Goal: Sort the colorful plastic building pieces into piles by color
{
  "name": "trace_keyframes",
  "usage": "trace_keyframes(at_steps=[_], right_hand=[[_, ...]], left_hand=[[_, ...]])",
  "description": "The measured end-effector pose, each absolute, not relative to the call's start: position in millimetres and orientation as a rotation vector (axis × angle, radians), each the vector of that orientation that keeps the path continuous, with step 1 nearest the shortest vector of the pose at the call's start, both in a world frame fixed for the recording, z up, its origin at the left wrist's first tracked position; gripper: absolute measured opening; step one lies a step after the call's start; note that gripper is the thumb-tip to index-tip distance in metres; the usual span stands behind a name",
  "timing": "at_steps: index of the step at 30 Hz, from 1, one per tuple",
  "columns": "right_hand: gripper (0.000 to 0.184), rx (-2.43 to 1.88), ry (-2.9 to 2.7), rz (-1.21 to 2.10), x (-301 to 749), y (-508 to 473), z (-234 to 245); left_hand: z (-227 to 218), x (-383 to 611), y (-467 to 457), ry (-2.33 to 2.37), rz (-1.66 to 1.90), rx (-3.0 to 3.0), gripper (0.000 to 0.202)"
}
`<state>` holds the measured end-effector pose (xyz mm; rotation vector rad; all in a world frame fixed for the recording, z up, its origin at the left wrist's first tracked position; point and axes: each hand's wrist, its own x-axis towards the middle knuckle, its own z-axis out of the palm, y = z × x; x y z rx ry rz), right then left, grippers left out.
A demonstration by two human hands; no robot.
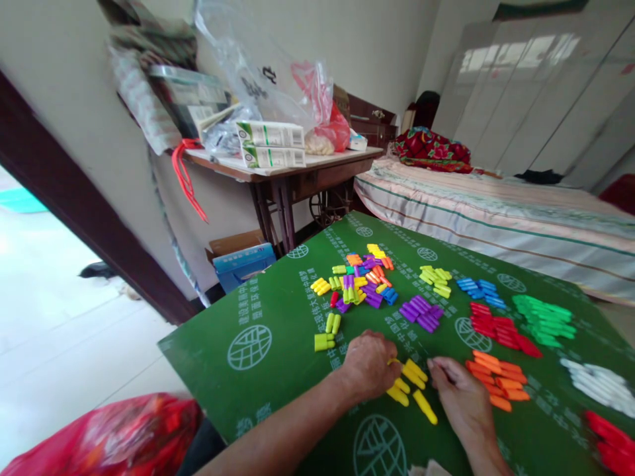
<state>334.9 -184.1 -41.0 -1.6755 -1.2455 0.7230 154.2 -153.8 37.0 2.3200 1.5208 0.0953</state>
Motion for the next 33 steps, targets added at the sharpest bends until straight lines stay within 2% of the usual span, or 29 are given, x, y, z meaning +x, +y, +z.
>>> trace_keyframes(at_steps=[5, 12, 33], right_hand=[[0.035, -1.698, -1.264, 0.692, 336.2, -182.9, -45.6], [0.034, -1.674, -1.298, 0.714, 336.6, -178.2, -52.2], [0.026, -1.716, -1.383, 0.585, 330.5, -175.8, -44.6]], left_hand=[[46.0, 137.4, -131.9, 1.77, 0.221, 2.322, 0.02], [54.4, 113.5, -82.0, 2.151, 0.211, 2.295, 0.033], [50.9, 120.1, -67.2, 2.215, 0.033, 2.167, 0.039]])
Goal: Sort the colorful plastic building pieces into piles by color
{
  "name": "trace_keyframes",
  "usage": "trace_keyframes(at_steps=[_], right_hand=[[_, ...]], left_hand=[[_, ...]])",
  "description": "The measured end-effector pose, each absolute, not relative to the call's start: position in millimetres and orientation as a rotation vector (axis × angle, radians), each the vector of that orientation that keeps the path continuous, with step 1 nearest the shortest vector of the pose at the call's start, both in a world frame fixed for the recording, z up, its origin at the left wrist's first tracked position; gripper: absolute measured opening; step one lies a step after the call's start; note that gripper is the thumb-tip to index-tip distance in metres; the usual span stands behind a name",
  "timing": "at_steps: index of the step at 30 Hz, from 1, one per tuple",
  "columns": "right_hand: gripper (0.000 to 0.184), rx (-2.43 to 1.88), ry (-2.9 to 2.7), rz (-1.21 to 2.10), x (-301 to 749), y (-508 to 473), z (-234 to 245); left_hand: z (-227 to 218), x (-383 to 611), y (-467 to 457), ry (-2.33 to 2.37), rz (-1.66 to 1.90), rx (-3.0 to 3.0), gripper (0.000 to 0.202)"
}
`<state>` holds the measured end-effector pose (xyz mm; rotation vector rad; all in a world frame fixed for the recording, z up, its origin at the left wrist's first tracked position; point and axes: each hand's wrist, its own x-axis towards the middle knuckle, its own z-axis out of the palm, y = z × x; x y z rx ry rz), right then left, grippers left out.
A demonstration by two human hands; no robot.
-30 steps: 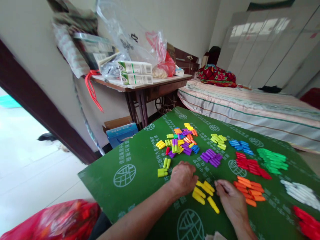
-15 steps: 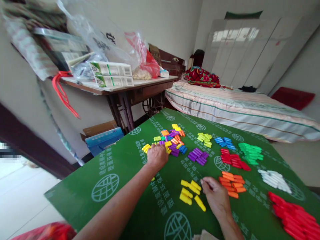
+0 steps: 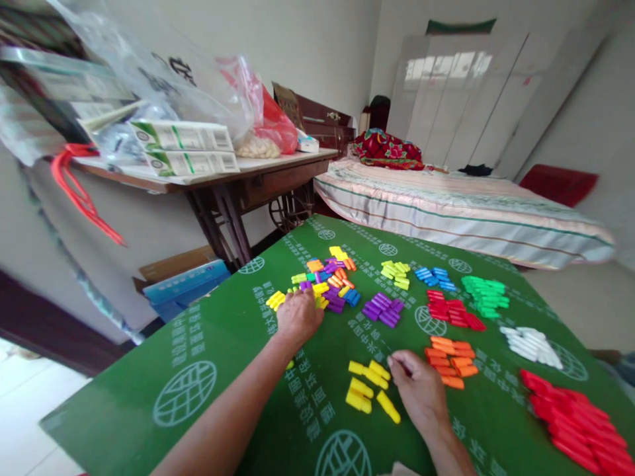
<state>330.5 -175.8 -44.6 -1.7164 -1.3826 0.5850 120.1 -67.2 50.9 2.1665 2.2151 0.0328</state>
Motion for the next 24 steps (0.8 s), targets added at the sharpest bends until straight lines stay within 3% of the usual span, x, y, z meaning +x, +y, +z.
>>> trace_keyframes(at_steps=[10, 24], right_hand=[[0.027, -1.782, -1.432, 0.528, 329.0, -173.1, -48.9], [0.03, -1.779, -1.392, 0.493, 320.9, -172.1, -59.1]], left_hand=[[63.7, 134.9, -61.0, 1.965, 0.356, 2.383, 0.026], [33.6, 244.3, 75.5, 1.779, 0.133, 2.465, 0.027]])
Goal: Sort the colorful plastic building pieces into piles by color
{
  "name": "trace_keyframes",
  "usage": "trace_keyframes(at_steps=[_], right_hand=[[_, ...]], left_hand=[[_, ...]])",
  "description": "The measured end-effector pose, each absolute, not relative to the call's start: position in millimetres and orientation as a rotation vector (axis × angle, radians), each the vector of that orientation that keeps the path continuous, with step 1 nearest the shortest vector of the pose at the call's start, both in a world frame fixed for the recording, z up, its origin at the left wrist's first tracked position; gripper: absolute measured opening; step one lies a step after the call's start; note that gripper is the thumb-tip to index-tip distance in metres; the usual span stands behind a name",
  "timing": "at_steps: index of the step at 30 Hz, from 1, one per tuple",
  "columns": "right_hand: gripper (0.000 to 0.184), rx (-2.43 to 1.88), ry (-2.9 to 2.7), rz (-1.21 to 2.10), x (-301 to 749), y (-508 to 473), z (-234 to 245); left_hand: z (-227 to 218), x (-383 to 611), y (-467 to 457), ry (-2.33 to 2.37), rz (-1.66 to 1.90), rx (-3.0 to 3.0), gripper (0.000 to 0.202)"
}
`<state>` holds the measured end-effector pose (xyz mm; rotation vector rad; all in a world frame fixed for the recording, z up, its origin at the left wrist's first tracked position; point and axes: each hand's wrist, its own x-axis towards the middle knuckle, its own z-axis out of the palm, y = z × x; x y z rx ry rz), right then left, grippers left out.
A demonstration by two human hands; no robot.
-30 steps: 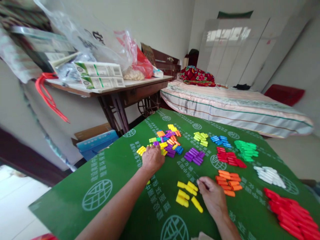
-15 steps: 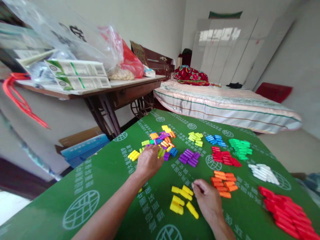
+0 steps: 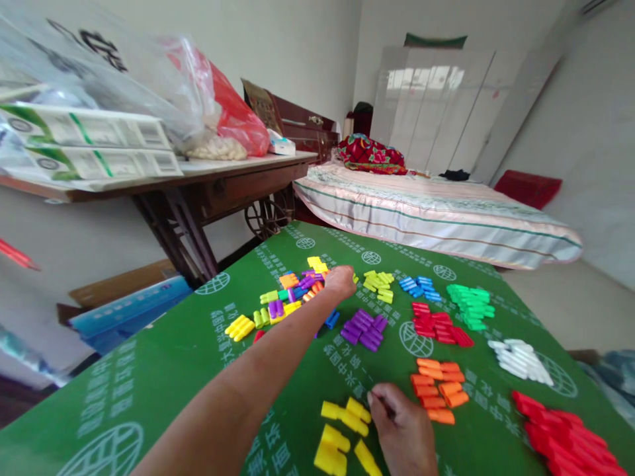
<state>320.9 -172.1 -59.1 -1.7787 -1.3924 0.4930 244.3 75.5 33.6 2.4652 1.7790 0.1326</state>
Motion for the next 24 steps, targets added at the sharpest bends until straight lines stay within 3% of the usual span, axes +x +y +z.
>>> trace_keyframes(at_steps=[15, 24], right_hand=[[0.032, -1.828, -1.371, 0.415, 319.4, -171.6, -63.7], [0.032, -1.846, -1.38, 0.433, 320.2, -173.6, -58.8]], left_hand=[[0.1, 260.0, 101.4, 1.625, 0.081, 2.48, 0.031], [23.7, 238.5, 77.3, 1.612, 0.162, 2.54, 0.023]])
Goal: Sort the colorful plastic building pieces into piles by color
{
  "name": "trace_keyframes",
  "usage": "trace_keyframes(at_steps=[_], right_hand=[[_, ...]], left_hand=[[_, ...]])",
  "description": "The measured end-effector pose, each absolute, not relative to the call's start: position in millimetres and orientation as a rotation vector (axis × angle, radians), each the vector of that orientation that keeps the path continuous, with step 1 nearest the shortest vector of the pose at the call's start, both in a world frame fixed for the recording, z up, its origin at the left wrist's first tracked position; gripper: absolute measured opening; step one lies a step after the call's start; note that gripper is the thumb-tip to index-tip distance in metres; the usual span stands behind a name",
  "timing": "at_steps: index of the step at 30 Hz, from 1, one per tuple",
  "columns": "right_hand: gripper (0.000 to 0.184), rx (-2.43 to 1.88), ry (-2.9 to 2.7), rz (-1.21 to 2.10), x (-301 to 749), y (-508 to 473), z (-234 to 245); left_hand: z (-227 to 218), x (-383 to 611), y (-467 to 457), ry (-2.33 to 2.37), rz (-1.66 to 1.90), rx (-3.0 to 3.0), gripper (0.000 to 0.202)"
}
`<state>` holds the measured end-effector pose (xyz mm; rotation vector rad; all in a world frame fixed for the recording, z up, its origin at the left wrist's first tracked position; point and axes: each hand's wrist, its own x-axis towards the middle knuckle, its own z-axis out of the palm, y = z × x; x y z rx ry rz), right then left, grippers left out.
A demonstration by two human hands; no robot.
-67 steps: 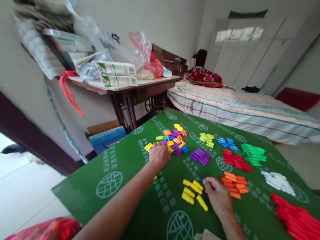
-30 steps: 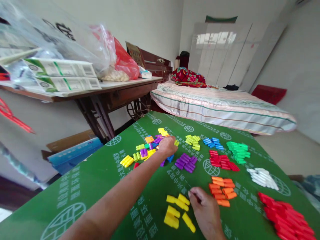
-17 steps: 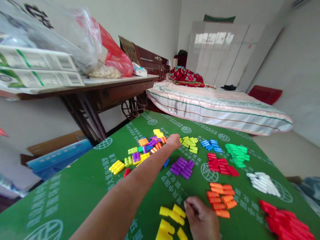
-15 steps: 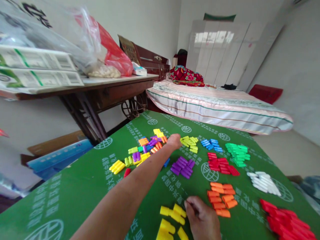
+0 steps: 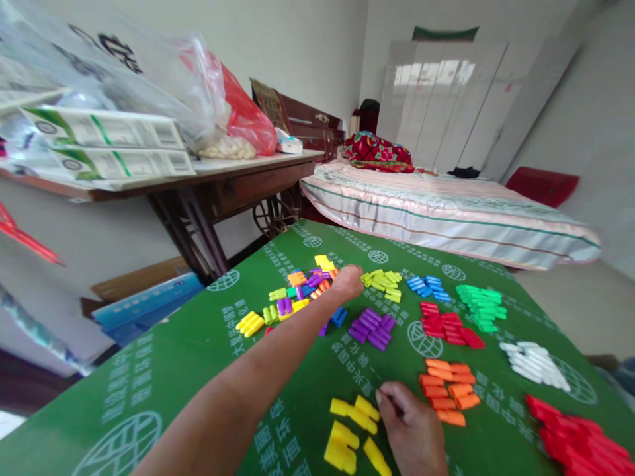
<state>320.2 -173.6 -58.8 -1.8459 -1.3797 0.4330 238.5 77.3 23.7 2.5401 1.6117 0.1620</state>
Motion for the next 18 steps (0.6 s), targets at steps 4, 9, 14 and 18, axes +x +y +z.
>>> trace_keyframes(at_steps=[4, 9, 14, 18], right_hand=[[0.029, -1.84, -1.425, 0.443, 323.3, -174.6, -54.3], [0.027, -1.827, -1.452, 0.512, 326.4, -175.6, -49.9], [0.027, -1.819, -1.469, 0.496, 326.6, -176.5, -49.0], [0.028, -1.803, -1.494, 0.488, 328.9, -174.7, -50.3]], left_hand=[[41.1, 207.1, 62.7, 1.602, 0.102, 2.573, 0.02], [54.0, 166.5, 38.4, 1.536, 0.005, 2.633, 0.016], [55.8, 151.2, 11.3, 1.437, -0.062, 2.665, 0.022], [54.0, 156.1, -0.9, 1.394, -0.072, 2.679, 0.035]])
